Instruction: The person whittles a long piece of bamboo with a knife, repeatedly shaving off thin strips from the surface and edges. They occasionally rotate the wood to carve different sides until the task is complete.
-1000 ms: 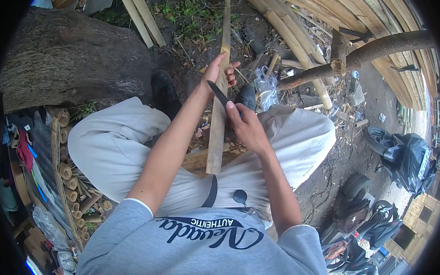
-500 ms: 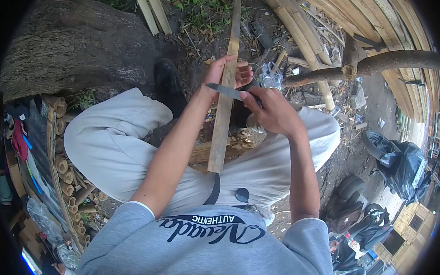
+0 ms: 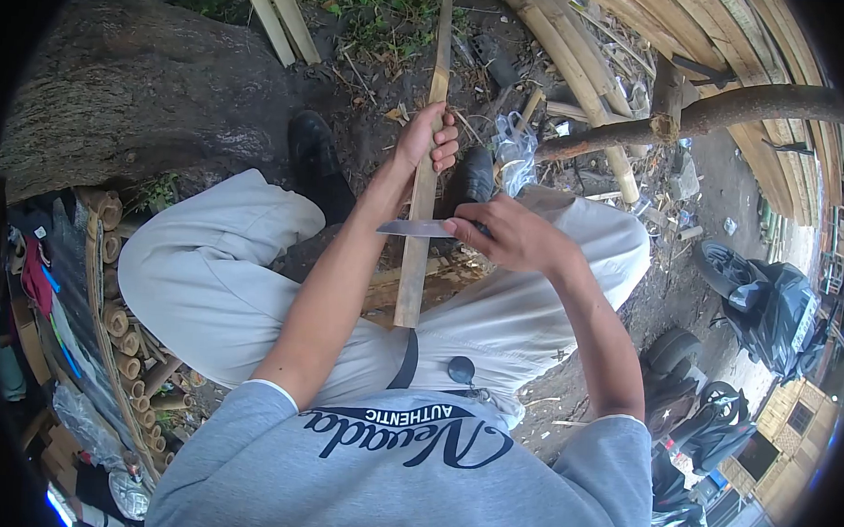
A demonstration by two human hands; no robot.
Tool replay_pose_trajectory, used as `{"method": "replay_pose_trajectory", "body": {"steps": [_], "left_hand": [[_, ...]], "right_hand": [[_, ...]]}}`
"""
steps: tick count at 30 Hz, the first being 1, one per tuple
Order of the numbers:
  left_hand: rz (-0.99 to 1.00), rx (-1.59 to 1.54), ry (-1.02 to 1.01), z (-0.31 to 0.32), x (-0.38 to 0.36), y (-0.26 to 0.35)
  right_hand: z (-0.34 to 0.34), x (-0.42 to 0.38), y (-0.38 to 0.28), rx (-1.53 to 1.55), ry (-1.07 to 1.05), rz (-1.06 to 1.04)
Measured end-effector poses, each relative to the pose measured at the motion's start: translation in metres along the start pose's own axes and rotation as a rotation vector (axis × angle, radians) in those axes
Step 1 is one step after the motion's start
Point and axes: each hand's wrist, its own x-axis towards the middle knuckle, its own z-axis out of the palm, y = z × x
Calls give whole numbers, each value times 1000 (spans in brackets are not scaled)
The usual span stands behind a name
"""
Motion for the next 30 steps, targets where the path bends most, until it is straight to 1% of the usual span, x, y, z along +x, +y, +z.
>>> {"method": "replay_pose_trajectory", "body": {"steps": [1, 3, 5, 6, 8, 9, 11, 12, 13, 15, 16, 17, 19, 20, 21, 23, 25, 27, 28, 29, 30], "left_hand": [[-4, -11, 19, 0, 0, -1], [-14, -15, 38, 3, 1, -1], [-25, -20, 54, 7, 2, 1], [-28, -29, 51, 8, 3, 3], [-14, -19, 36, 10, 0, 6], [-13, -17, 39, 9, -1, 6], [-19, 17, 71, 8, -2, 5], [-18, 18, 74, 9, -3, 5], [-27, 21, 90, 10, -2, 4], [-39, 21, 103, 12, -1, 3], [-33, 16, 92, 13, 1, 4], [-28, 13, 82, 13, 1, 5], [-23, 21, 84, 12, -1, 7], [-30, 27, 72, 11, -3, 9], [-38, 32, 61, 7, -4, 10], [-50, 10, 60, 3, -1, 10], [-68, -17, 49, 4, 2, 8], [-51, -8, 38, 7, 1, 9], [-53, -9, 39, 9, -1, 10], [-56, -17, 38, 10, -4, 13], [-54, -26, 38, 11, -6, 16]], "right_hand": [[3, -2, -2, 20, -52, -57], [-3, -6, -7, 5, -90, -37], [-6, -3, -12, 44, 71, 3], [-2, -3, -12, 46, 70, 8], [5, -1, -11, 75, 262, 4], [8, -3, -9, 78, 262, 2], [15, -9, -9, 83, 93, -169], [5, -12, -20, 55, -51, -149], [6, -10, -19, 57, -51, -148], [5, -6, -14, 98, 9, -8], [8, -5, -16, 54, 229, -18], [11, -4, -11, 55, 229, -14], [16, 4, -9, -26, 325, -19], [17, -3, -12, 41, 226, -24], [20, -9, -19, 47, 226, -27], [25, -20, -27, 145, -29, -134], [24, -17, -21, 144, -28, -128], [26, -4, -7, 152, 213, -23], [25, 1, -3, 143, 294, 40], [28, 0, -6, 146, 293, 40], [31, -3, -11, 137, 299, -69]]}}
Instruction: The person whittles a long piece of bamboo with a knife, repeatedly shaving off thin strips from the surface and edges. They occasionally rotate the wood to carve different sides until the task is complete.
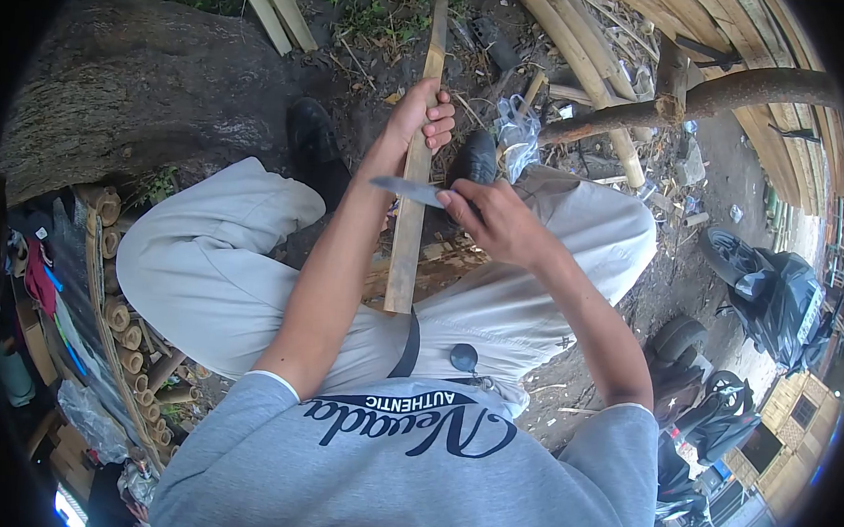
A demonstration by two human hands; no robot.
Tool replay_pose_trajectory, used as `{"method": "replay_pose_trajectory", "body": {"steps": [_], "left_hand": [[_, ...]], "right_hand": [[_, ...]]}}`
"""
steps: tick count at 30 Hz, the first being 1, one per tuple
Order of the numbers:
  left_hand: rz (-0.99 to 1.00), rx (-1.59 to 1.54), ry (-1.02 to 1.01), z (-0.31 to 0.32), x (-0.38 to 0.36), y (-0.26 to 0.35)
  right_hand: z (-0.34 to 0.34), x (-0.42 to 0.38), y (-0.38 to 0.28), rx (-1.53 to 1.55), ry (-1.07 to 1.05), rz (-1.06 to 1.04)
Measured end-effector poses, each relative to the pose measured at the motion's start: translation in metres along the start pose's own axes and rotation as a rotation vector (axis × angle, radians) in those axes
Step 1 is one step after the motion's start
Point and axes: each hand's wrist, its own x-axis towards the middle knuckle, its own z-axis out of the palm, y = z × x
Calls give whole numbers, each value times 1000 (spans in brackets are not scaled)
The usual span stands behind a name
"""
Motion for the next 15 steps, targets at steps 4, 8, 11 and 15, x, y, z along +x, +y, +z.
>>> {"method": "replay_pose_trajectory", "body": {"steps": [4, 8, 11, 15], "left_hand": [[-9, 12, 2, -8, -1, 0], [-12, -6, -7, -3, 4, -3], [11, 6, -13, -4, -1, 1], [-15, -2, -13, -8, 0, 0]], "right_hand": [[-5, -22, -28, 105, -292, -29], [-6, -12, -13, 91, -198, 100], [2, -9, -10, -25, 18, 79], [9, -35, -33, 125, -271, -116]]}}
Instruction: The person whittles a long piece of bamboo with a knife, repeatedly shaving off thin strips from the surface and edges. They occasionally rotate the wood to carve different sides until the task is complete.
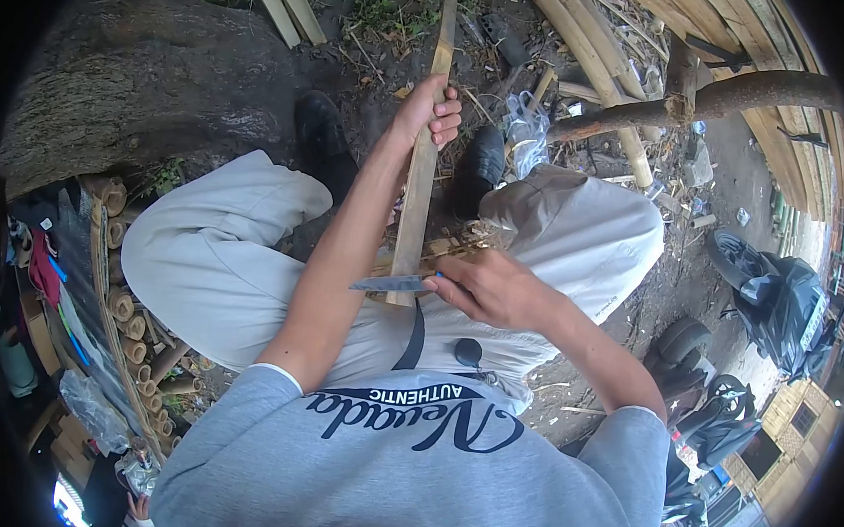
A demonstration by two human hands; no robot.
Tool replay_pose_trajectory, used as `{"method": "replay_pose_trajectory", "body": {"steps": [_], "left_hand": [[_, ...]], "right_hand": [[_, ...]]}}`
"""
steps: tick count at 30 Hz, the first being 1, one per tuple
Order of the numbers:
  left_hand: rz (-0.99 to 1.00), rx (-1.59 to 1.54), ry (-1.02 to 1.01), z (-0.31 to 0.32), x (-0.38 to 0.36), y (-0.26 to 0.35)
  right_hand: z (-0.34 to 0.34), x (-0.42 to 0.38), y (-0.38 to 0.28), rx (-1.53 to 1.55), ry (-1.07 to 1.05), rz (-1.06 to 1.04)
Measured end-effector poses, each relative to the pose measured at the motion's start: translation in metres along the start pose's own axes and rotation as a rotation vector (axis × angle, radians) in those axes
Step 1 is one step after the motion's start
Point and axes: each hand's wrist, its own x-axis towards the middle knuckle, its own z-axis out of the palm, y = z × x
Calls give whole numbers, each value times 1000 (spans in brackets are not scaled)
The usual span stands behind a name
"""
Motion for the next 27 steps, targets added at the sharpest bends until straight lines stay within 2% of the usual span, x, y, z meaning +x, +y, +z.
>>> {"method": "replay_pose_trajectory", "body": {"steps": [2, 3, 6, 7, 11, 14, 15, 16, 18, 20, 23, 24, 26, 27], "left_hand": [[-1, 5, 39, 4, 2, -3], [2, 10, 41, 6, 2, -3], [6, 9, 38, 6, -1, -1], [7, 13, 41, 5, -1, 1], [9, 11, 40, 4, 0, -1], [4, 0, 24, 4, 4, -4], [4, -12, 10, 2, 5, -3], [6, -9, 15, -1, 4, 0], [-5, 31, -9, -5, 0, 1], [0, 19, 8, -2, 2, -1], [-13, -8, 18, 3, 2, -6], [-15, -18, 16, 3, 2, -4], [-13, 8, -6, -3, -1, 1], [-21, -1, -6, -4, -3, 3]], "right_hand": [[1, -2, 5, 16, 133, 78], [-5, 5, 16, -91, 220, 108], [-12, 19, 15, -90, 258, 218], [-5, 13, 15, -92, 221, 87], [3, 0, -5, -18, 72, -5], [-7, 14, 11, -30, 265, 205], [-6, 16, 8, 27, 224, 258], [-4, 14, 5, 32, 224, 253], [7, 3, -5, 54, 44, -23], [6, 2, -11, 48, 5, 19], [1, 9, 5, -10, 254, 257], [4, 7, 5, -10, 257, 258], [14, 1, 1, 67, 112, 42], [16, -2, -9, 60, 67, 5]]}}
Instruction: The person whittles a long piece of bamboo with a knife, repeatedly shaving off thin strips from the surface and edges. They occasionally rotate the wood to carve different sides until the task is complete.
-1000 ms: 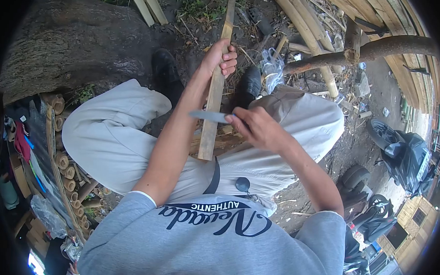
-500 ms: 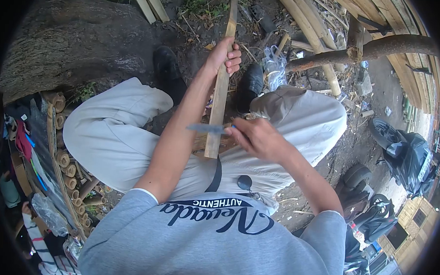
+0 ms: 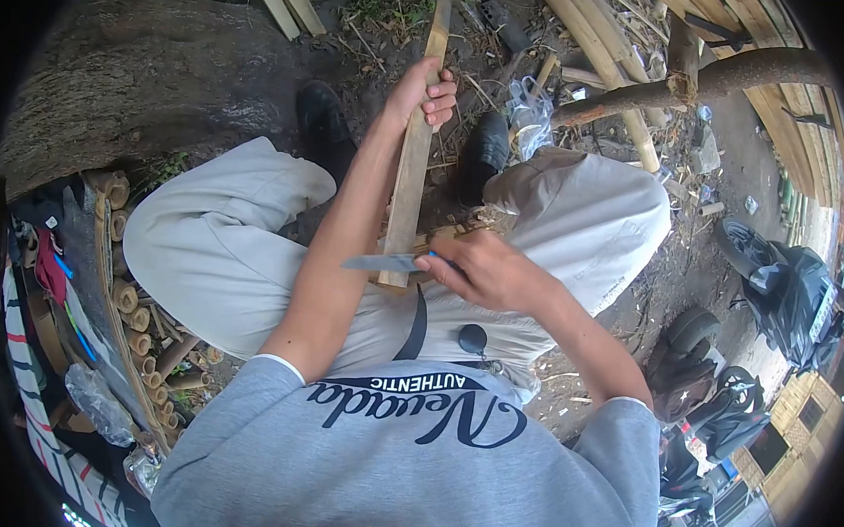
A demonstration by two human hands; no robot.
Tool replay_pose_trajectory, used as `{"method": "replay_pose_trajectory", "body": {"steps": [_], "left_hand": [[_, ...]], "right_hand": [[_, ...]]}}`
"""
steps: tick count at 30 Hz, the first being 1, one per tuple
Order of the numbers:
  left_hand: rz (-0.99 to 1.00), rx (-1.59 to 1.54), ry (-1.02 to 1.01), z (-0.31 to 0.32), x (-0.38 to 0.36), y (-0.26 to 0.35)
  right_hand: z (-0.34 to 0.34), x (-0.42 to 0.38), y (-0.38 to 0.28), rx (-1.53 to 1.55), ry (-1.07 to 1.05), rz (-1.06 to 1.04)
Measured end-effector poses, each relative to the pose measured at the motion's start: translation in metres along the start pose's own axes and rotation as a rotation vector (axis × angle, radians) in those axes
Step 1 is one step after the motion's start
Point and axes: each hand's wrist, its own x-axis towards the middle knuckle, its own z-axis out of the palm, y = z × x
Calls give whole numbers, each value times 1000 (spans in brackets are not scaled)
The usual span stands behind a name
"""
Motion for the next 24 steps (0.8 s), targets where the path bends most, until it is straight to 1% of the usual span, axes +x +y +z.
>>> {"method": "replay_pose_trajectory", "body": {"steps": [1, 3, 4, 5, 7, 8, 9, 11, 12, 15, 16, 17, 19, 20, 21, 23, 24], "left_hand": [[-8, -9, -3, 0, 0, 2], [-11, -11, -9, 4, 1, 0], [-9, 10, -4, 6, 1, -1], [-7, 33, 3, 8, 0, 0], [-12, 21, -17, 3, 2, 3], [-17, 1, -28, 0, 3, 4], [-14, 1, -29, 2, 1, 4], [9, 62, -11, 7, -2, 2], [11, 62, -16, 8, 0, 1], [-5, -6, -48, 7, 5, 2], [-2, 7, -27, 3, 3, 2], [2, 20, -8, 0, 1, 1], [9, 64, -30, 3, 1, 2], [1, 43, -36, 5, 2, 1], [-9, 23, -40, 6, 3, -1], [0, 30, -52, 6, 3, -2], [2, 16, -50, 5, 2, 0]], "right_hand": [[0, 2, 3, -2, 3, -2], [-4, 8, 14, -36, 152, 66], [-13, 14, 13, -28, 184, 219], [-12, 12, 14, -31, 191, 220], [-9, 12, 15, -84, 168, 25], [-6, 6, 8, -12, 41, -10], [-5, 5, 6, -14, 41, -12], [-7, 4, 6, 3, 101, 48], [-16, 10, 10, -50, 180, 184], [-19, 10, 15, -71, 183, 138], [-15, 5, 8, -30, 87, 54], [-11, 2, 6, -32, 93, 52], [-10, 1, 7, -47, 34, -33], [-17, 4, 10, -24, 96, 97], [-20, 7, 13, -30, 105, 101], [-22, 14, 20, -83, 256, 235], [-19, 10, 19, -112, 195, 122]]}}
